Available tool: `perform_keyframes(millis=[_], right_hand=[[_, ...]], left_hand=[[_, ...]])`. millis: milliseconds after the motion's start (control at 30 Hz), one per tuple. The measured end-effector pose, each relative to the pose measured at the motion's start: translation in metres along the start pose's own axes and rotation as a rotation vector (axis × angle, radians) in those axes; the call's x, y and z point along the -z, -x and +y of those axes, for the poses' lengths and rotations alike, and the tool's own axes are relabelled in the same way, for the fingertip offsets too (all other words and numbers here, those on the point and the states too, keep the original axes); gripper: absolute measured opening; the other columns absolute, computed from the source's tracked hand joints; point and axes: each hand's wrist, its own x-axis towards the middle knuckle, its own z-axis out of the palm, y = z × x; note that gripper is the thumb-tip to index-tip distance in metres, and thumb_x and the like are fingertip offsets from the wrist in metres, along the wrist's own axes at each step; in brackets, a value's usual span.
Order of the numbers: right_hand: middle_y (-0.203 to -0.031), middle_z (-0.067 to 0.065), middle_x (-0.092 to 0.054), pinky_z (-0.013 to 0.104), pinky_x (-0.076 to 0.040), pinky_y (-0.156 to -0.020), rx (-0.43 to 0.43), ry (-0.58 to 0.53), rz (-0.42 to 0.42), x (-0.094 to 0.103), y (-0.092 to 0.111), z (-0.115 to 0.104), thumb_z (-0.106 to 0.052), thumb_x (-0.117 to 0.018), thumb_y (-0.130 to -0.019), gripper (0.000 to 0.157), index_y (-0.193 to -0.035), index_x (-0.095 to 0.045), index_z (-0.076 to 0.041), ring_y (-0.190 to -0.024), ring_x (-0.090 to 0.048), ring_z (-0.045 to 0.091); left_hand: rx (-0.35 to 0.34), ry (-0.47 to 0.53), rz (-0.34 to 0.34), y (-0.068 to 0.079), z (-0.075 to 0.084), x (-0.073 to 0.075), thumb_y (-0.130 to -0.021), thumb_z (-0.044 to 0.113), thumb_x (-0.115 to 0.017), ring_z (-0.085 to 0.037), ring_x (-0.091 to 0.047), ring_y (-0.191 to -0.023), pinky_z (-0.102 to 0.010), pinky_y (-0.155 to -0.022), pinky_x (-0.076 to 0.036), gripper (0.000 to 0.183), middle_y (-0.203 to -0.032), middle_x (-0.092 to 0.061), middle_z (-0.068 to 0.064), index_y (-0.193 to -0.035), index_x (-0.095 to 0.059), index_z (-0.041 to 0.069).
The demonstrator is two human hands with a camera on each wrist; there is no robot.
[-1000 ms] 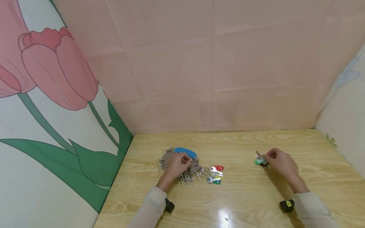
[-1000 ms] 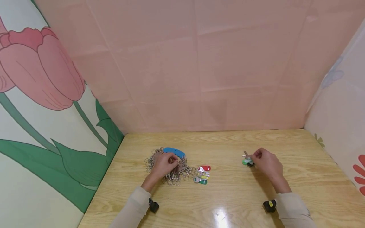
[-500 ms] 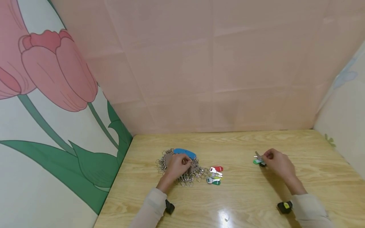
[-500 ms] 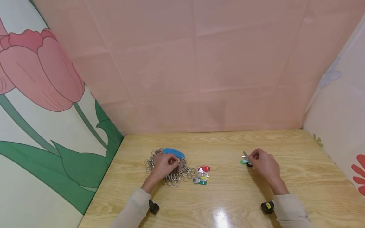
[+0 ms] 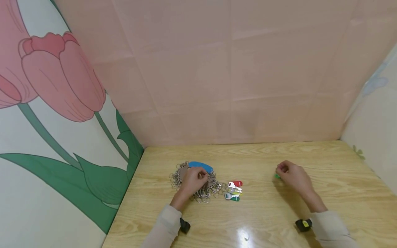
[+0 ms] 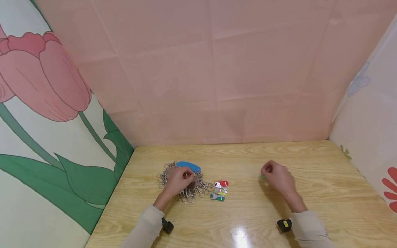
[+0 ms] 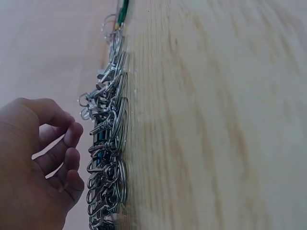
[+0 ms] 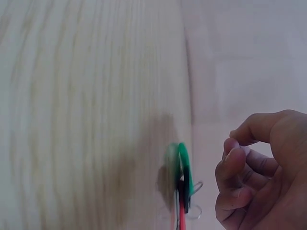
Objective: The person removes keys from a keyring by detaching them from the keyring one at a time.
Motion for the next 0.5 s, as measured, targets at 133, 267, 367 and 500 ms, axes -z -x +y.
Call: perform_keyframes(millis=[133, 267, 367, 500], right_hand=[[-0.095, 0.011, -0.075, 0.033, -0.047, -0.066, 0.01, -0.009, -0.013, -0.003, 0.001, -0.01, -0.023, -0.064, -0.102, 0.022, -0.107, -0.072, -0.003, -0.078, -0.064, 0.018], [-0.095, 0.01, -0.075, 0.032, -0.046, -0.064, 0.018, -0.017, -0.021, -0.005, 0.002, -0.018, -0.025, -0.065, -0.103, 0.022, -0.107, -0.072, -0.004, -0.077, -0.063, 0.017], [-0.095, 0.01, -0.075, 0.03, -0.045, -0.061, 0.031, -0.024, -0.021, -0.007, 0.002, -0.024, -0.025, -0.065, -0.103, 0.022, -0.107, -0.072, -0.004, -0.075, -0.061, 0.016], [-0.093, 0.008, -0.075, 0.029, -0.043, -0.058, 0.061, -0.025, -0.006, -0.01, 0.001, -0.031, -0.023, -0.065, -0.102, 0.017, -0.104, -0.072, -0.008, -0.073, -0.059, 0.014]], left_hand=[[-0.006, 0.0, 0.001, 0.001, 0.001, 0.001, -0.103, 0.019, -0.07, -0.003, -0.059, -0.074, -0.024, -0.071, -0.052, 0.01, -0.092, -0.074, 0.003, -0.103, -0.08, 0.016], [-0.019, -0.002, 0.001, 0.002, 0.003, 0.002, -0.104, 0.018, -0.07, -0.005, -0.061, -0.078, -0.025, -0.074, -0.053, 0.01, -0.095, -0.075, 0.003, -0.104, -0.079, 0.016], [-0.012, 0.005, -0.005, 0.002, 0.005, 0.002, -0.104, 0.019, -0.069, -0.006, -0.061, -0.08, -0.026, -0.076, -0.053, 0.011, -0.096, -0.075, 0.004, -0.104, -0.079, 0.016], [-0.003, 0.027, -0.012, 0.002, 0.007, 0.003, -0.104, 0.02, -0.069, -0.004, -0.06, -0.08, -0.024, -0.075, -0.052, 0.01, -0.097, -0.075, 0.005, -0.104, -0.079, 0.017]])
